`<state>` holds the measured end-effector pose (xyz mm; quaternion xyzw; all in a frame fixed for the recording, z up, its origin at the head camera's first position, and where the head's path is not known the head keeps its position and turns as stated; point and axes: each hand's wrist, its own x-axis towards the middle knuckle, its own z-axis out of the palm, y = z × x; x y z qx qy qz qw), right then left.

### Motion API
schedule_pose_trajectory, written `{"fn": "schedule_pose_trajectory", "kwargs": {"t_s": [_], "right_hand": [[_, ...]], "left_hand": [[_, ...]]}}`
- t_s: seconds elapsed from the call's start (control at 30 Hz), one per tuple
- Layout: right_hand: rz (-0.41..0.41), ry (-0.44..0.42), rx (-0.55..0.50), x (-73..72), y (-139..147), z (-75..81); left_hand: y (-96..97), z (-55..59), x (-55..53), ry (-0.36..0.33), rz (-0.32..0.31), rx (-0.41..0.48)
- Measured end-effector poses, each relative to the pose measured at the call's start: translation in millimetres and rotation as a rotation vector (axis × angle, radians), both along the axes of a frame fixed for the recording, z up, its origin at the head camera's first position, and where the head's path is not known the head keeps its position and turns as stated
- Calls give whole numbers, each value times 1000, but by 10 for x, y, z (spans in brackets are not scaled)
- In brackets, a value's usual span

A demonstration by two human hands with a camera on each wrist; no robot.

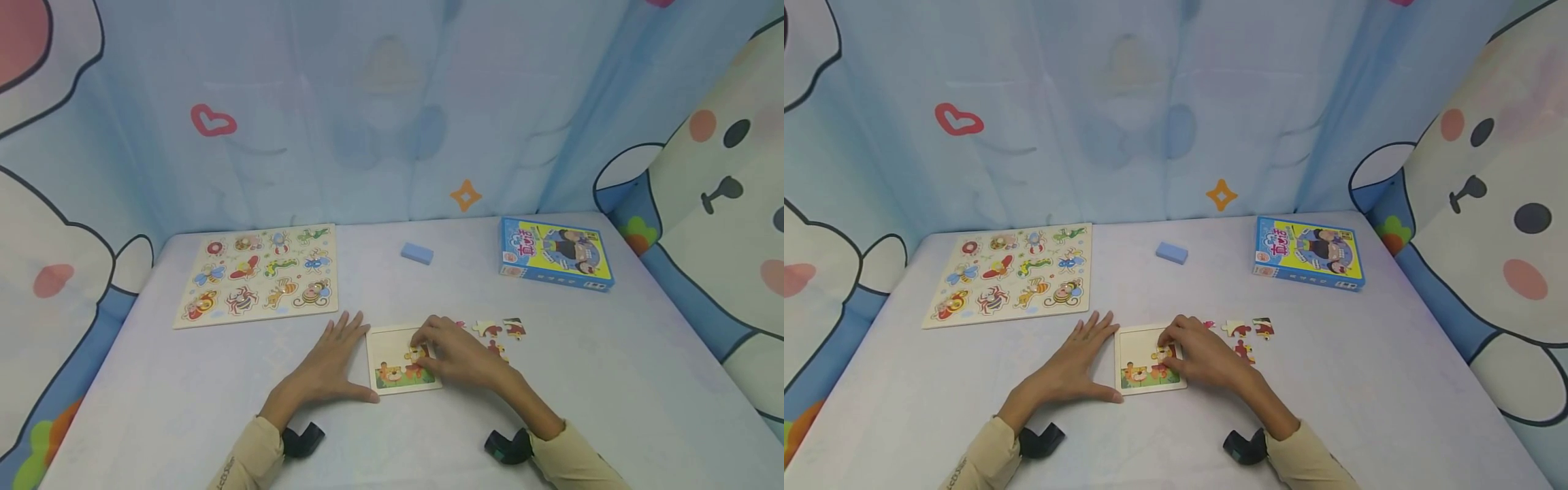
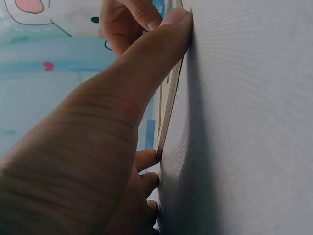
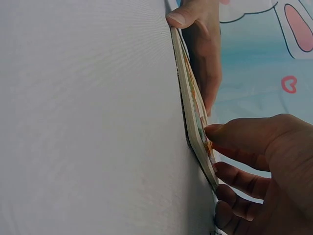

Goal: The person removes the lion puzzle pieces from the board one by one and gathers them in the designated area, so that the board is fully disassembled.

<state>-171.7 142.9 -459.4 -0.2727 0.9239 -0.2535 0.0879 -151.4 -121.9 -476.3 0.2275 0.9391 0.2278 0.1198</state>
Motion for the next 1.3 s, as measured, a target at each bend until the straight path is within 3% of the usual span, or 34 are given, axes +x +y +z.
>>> {"fn": "schedule_pose_trajectory", "kwargs": {"t_s": [0.9, 1.3], "right_hand": [[46, -53, -114, -36, 35, -32], [50, -91, -106, -20, 45, -4]], "left_hand": [[1, 5, -9, 8, -4, -12], [-1, -11, -14, 6, 2, -9]]}}
